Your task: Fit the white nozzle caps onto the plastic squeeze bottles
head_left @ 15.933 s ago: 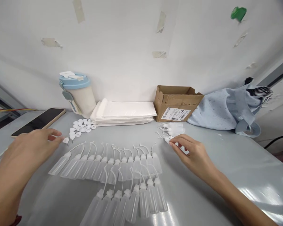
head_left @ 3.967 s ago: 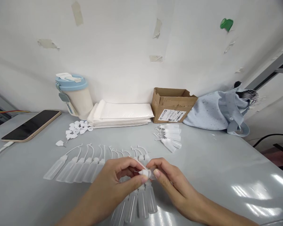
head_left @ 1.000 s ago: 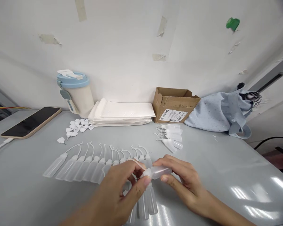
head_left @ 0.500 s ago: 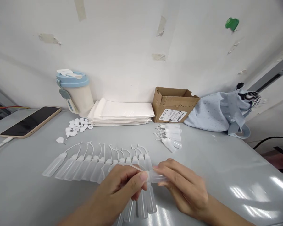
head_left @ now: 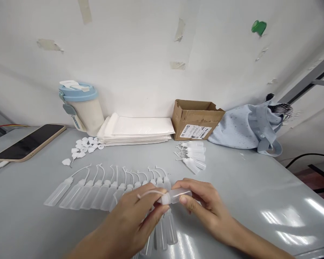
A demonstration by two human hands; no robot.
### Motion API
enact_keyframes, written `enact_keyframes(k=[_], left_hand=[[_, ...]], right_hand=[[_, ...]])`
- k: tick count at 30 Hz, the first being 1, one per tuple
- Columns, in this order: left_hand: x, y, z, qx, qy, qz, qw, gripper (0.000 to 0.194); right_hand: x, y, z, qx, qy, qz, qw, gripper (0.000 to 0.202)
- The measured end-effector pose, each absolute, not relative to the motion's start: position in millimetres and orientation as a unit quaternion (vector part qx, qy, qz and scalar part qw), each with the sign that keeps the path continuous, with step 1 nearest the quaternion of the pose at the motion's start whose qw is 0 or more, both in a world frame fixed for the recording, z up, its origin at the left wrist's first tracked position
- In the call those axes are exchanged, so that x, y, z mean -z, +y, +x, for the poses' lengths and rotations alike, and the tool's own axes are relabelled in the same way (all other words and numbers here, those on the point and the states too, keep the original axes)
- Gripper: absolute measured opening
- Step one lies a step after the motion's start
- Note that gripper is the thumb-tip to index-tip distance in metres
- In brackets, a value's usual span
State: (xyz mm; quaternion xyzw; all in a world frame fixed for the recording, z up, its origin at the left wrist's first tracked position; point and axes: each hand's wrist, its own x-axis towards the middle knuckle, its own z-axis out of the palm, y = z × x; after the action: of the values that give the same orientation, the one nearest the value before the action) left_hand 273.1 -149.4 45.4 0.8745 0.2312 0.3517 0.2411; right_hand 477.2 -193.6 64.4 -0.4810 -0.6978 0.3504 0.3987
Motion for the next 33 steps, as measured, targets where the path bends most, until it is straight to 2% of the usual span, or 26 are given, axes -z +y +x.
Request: enact_keyframes(k=[1,5,8,11,13,16,18,19,20,22,24,26,30,33], left_hand=[[-49,-150,273,-0.342,0.257,0.858,0.283,0.011],[-68,-151,275,-0.234,0.322,0.787,0.472,0.038],[-68,-150,276,-0.187,0.319,0.764,0.529,0.043],[-54,-150,277,-0.245,0.299,0.826,0.410,0.036],[-43,-151,278,-0.315,0.262,0.878,0.249,0.028],[-33,-152,279,-0.346,0.206,0.915,0.019,0.015],[-32,-153,279,-0.352,0.184,0.916,-0.053,0.010],[-33,-153,280,-0.360,0.184,0.913,-0.053,0.010],[-35,-153,280,-0.368,0.195,0.909,-0.028,0.010],[-39,-153,280,-0.361,0.230,0.899,0.091,0.012],[-45,-153,278,-0.319,0.267,0.879,0.236,0.018],[-52,-154,276,-0.277,0.290,0.855,0.327,0.023],[-62,-156,272,-0.255,0.329,0.818,0.397,0.033],[-64,-158,271,-0.219,0.337,0.812,0.422,0.040]], right_hand=[[-64,-194,478,-0.317,-0.719,-0.467,0.406,0.016],[-61,-195,479,-0.214,-0.791,-0.395,0.415,0.024],[-62,-196,477,-0.190,-0.799,-0.398,0.409,0.020],[-63,-198,474,-0.224,-0.772,-0.444,0.396,0.018],[-63,-198,472,-0.271,-0.738,-0.480,0.389,0.019],[-60,-198,470,-0.366,-0.672,-0.509,0.394,0.022],[-58,-197,469,-0.421,-0.632,-0.515,0.398,0.024],[-58,-196,469,-0.434,-0.621,-0.517,0.399,0.025],[-58,-196,470,-0.436,-0.619,-0.516,0.402,0.024],[-59,-195,472,-0.409,-0.645,-0.504,0.405,0.021],[-60,-195,474,-0.348,-0.695,-0.478,0.409,0.018],[-61,-196,476,-0.273,-0.744,-0.447,0.414,0.018],[-60,-196,477,-0.148,-0.812,-0.392,0.406,0.022],[-60,-197,475,-0.119,-0.831,-0.384,0.384,0.022]])
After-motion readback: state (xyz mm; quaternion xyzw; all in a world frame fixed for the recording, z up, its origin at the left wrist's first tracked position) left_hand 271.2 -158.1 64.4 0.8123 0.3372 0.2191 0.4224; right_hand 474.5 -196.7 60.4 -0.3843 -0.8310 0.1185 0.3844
